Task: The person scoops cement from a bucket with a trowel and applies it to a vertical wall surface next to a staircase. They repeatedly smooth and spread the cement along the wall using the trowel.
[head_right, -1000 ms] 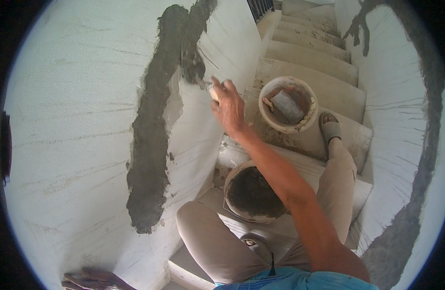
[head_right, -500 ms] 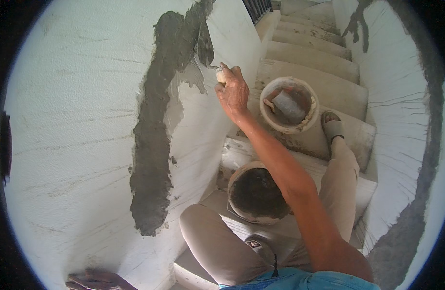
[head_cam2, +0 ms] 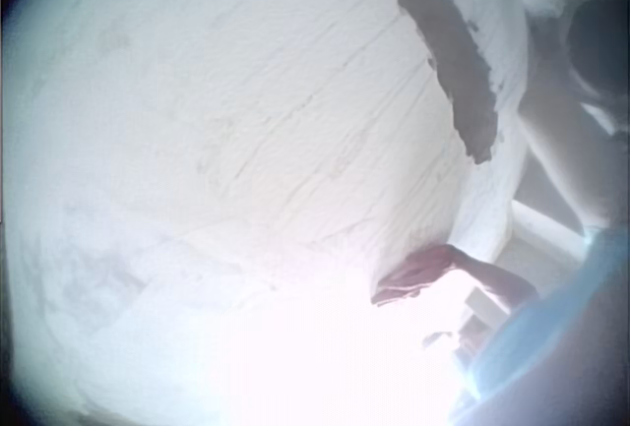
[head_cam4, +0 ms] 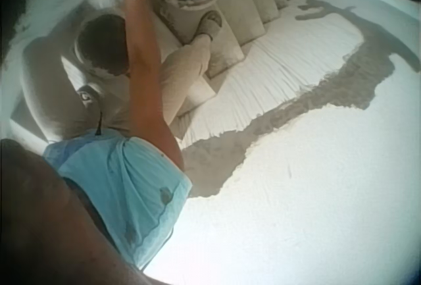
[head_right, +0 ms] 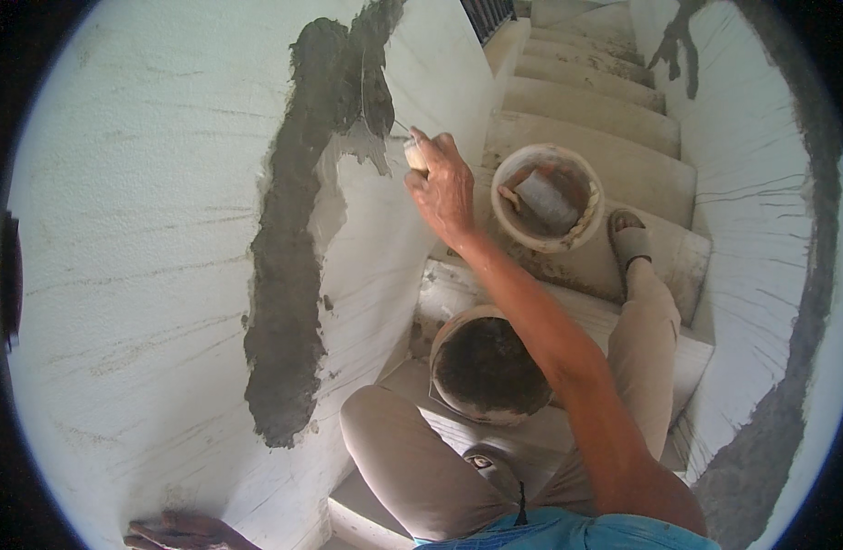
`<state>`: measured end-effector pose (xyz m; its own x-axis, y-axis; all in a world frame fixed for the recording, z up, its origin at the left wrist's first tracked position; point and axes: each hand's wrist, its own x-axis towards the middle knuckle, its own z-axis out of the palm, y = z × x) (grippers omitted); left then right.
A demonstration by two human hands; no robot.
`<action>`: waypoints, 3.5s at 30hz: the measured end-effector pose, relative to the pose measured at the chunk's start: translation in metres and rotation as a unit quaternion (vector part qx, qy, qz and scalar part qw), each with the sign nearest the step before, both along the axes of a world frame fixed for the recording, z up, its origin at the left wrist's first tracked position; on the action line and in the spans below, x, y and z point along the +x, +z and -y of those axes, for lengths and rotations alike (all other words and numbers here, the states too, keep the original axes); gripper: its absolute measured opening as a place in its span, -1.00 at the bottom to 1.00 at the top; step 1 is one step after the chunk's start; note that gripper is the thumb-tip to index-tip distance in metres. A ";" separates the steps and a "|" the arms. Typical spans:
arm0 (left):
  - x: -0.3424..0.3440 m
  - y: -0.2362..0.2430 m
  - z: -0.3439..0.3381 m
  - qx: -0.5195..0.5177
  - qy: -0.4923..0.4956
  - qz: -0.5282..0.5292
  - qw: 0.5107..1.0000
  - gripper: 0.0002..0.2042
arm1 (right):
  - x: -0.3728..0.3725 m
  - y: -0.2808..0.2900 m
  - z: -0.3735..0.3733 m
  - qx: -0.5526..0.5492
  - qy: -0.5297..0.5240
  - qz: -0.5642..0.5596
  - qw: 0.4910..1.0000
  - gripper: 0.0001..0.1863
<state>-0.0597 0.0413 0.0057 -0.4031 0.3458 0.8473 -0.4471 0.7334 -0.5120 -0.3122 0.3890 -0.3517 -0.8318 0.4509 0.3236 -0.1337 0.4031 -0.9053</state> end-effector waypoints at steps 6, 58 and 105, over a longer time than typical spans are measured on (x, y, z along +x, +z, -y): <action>0.000 0.005 0.004 -0.026 -0.022 0.012 0.999 -0.40 | -0.005 0.004 0.015 0.050 0.019 -0.026 0.998 -0.33; 0.000 0.000 -0.009 0.000 -0.024 0.017 1.000 -0.38 | 0.057 -0.005 0.015 0.036 0.038 0.056 0.997 -0.36; 0.004 0.013 0.014 -0.086 -0.041 0.055 0.994 -0.49 | 0.195 0.025 -0.106 0.231 0.551 0.346 0.723 -0.60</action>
<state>-0.0560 0.0271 0.0185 -0.4551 0.5164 0.7254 -0.3241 0.6627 -0.6751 -0.1174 0.4951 -0.3264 -0.6385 -0.6328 -0.4379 -0.1833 0.6777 -0.7121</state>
